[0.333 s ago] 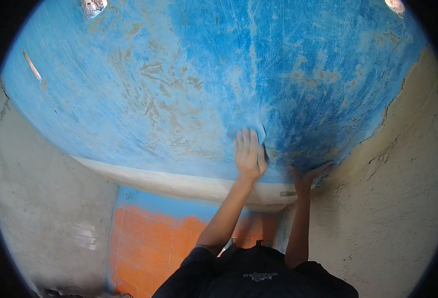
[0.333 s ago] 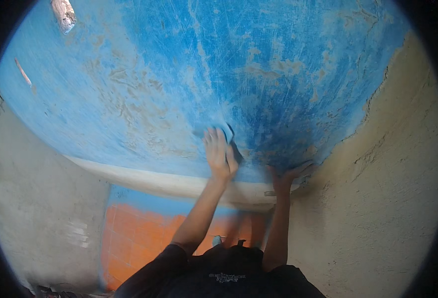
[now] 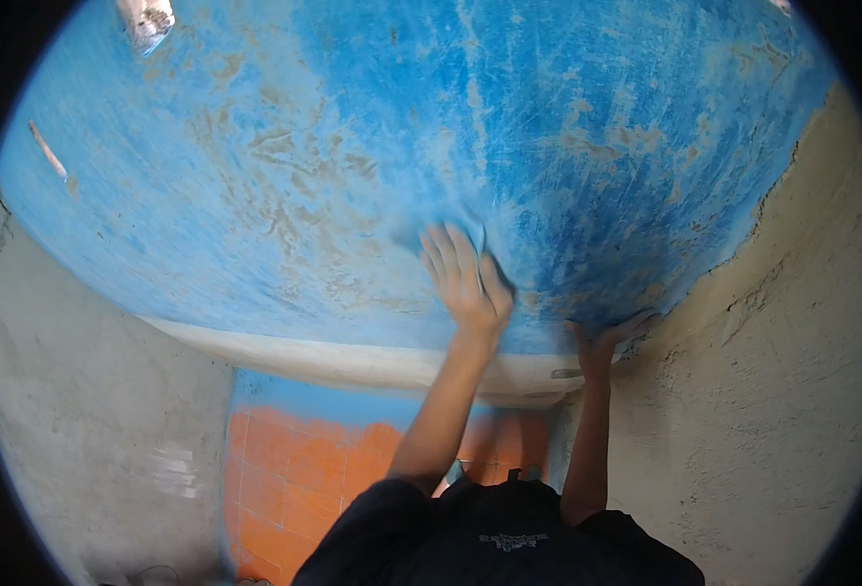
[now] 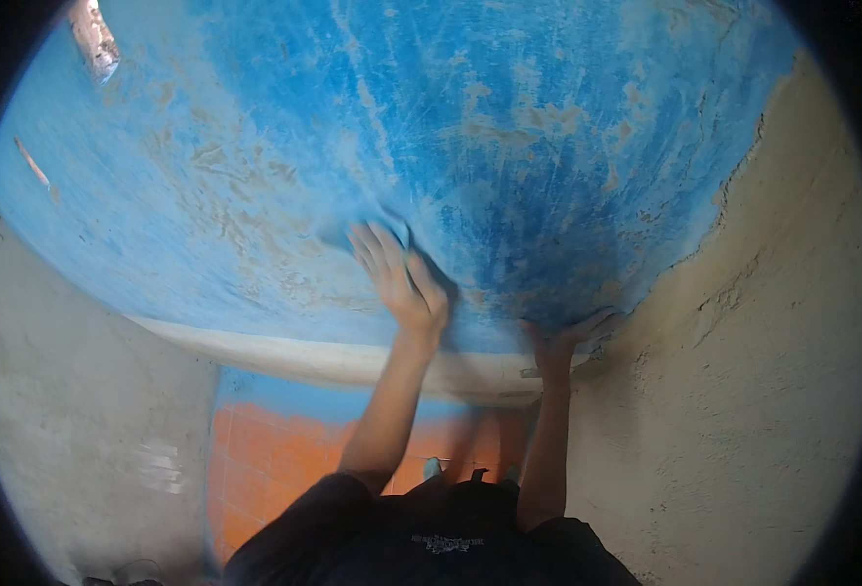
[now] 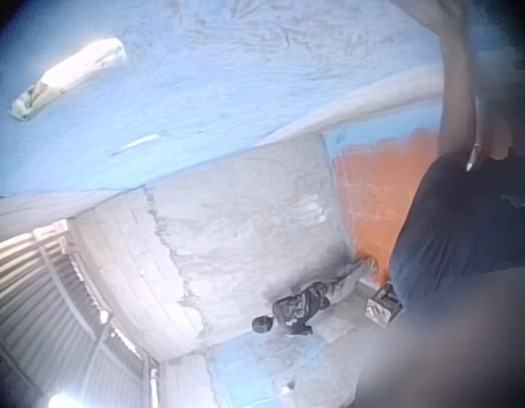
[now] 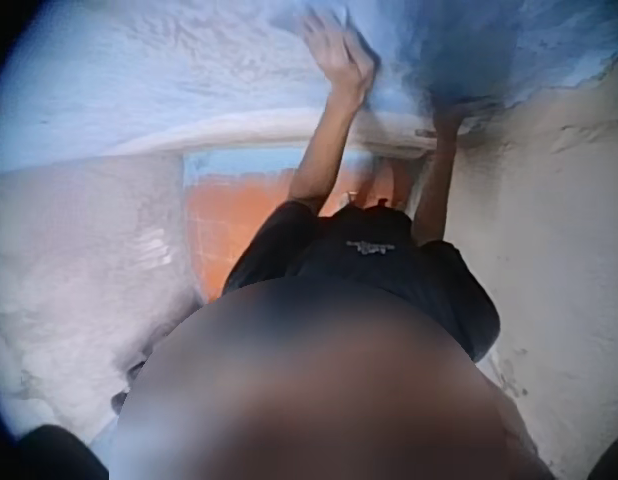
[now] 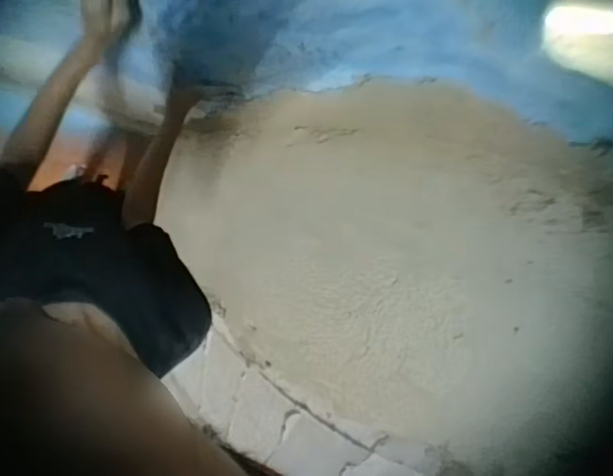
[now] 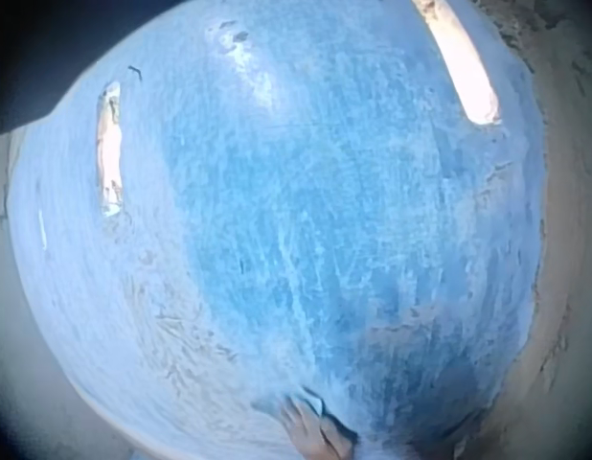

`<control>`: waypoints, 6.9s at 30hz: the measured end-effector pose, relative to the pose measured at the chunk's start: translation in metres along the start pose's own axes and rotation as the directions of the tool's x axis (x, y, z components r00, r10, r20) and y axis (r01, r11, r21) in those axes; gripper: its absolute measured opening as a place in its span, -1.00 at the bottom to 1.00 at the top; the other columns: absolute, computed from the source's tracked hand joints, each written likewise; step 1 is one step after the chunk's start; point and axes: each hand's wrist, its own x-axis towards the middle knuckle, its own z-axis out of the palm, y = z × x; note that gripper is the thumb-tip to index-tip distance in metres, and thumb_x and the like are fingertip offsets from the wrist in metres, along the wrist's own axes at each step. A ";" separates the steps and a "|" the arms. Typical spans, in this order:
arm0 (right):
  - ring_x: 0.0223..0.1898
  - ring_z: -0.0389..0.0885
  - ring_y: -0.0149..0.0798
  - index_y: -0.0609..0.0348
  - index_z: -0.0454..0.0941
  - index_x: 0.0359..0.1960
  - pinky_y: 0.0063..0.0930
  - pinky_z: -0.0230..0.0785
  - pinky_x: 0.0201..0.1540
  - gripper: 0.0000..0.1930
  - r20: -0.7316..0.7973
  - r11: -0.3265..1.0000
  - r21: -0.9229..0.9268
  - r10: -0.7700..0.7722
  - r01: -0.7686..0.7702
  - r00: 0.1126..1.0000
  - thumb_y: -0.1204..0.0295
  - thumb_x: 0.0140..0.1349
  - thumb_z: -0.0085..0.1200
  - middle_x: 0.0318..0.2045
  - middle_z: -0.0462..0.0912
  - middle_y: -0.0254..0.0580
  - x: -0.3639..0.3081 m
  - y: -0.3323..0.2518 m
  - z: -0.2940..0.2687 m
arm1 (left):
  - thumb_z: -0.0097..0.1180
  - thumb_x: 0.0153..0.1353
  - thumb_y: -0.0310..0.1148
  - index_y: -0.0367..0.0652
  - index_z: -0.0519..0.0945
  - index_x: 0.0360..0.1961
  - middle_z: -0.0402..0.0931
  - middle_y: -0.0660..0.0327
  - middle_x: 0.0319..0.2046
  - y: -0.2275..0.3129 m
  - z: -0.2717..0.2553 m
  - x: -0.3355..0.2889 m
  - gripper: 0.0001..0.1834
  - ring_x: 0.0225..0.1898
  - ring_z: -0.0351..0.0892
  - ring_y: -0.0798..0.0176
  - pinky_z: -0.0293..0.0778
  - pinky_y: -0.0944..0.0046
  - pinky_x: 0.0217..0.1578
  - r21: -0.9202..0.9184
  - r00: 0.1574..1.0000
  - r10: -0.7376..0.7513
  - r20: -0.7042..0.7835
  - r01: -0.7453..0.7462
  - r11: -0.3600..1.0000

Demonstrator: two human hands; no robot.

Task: Sanding a blue painted arched ceiling using a piece of sandpaper.

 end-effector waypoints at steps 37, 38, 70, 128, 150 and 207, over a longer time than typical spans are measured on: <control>-0.07 0.36 -0.22 0.48 -0.16 0.29 -0.41 0.24 0.07 -0.19 0.215 0.867 0.408 0.212 -0.285 0.953 0.39 0.20 0.15 0.06 0.29 0.03 -0.021 -0.061 0.062 | -0.10 0.27 -0.36 -0.47 0.32 0.19 0.23 -0.34 0.20 -0.072 -0.031 -0.082 -0.48 0.21 0.20 -0.49 0.13 -0.31 0.14 -0.109 0.922 0.168 0.350 -0.139 0.984; -0.07 0.36 -0.22 0.48 -0.16 0.29 -0.41 0.24 0.07 -0.19 0.223 0.869 0.402 0.213 -0.289 0.951 0.39 0.20 0.15 0.06 0.29 0.03 -0.023 -0.061 0.062 | -0.10 0.28 -0.37 -0.47 0.31 0.20 0.22 -0.34 0.21 -0.059 -0.028 -0.064 -0.49 0.22 0.17 -0.48 0.11 -0.31 0.15 -0.128 0.930 0.182 0.319 -0.147 0.981; 0.32 -0.03 0.03 0.10 -0.89 0.26 -0.15 -0.10 0.35 0.24 0.175 0.907 0.382 0.114 -0.175 0.978 0.42 0.15 0.22 0.32 -0.21 0.25 -0.015 -0.058 0.059 | -0.08 -0.05 -0.66 -0.31 0.46 0.13 0.39 -0.17 0.14 -0.011 -0.037 0.058 -0.41 0.16 0.40 -0.19 0.35 -0.06 0.08 -0.409 0.954 0.262 0.143 -0.184 0.894; 0.16 0.26 -0.07 0.19 -0.61 0.34 -0.22 0.13 0.24 0.13 0.354 0.809 0.348 0.353 -0.473 0.866 0.33 0.15 0.24 0.16 0.25 0.15 -0.014 -0.066 0.044 | -0.22 0.36 -0.44 -0.40 0.35 0.19 0.21 -0.30 0.22 0.005 -0.031 0.079 -0.58 0.28 0.11 -0.37 0.10 -0.22 0.23 -0.460 0.996 0.066 -0.065 -0.089 0.883; 0.31 0.06 0.05 0.39 -0.42 0.36 -0.23 -0.07 0.34 0.10 0.192 0.901 0.357 0.186 -0.245 0.964 0.25 0.11 0.27 0.31 -0.01 0.23 -0.019 -0.051 0.060 | -0.14 0.24 -0.55 -0.37 0.38 0.18 0.26 -0.29 0.20 -0.036 -0.022 -0.054 -0.55 0.26 0.21 -0.33 0.17 -0.21 0.19 -0.421 0.954 0.095 0.285 0.036 0.906; 0.38 -0.20 0.06 0.27 -0.82 0.25 -0.20 -0.29 0.38 0.22 0.120 0.974 0.189 0.101 -0.123 0.988 0.24 0.17 0.21 0.36 -0.39 0.21 -0.012 -0.065 0.051 | -0.01 0.03 -0.60 -0.29 0.39 0.19 0.33 -0.14 0.20 0.015 -0.017 0.049 -0.40 0.24 0.31 -0.16 0.27 -0.10 0.16 -0.455 0.978 0.169 0.120 -0.097 0.885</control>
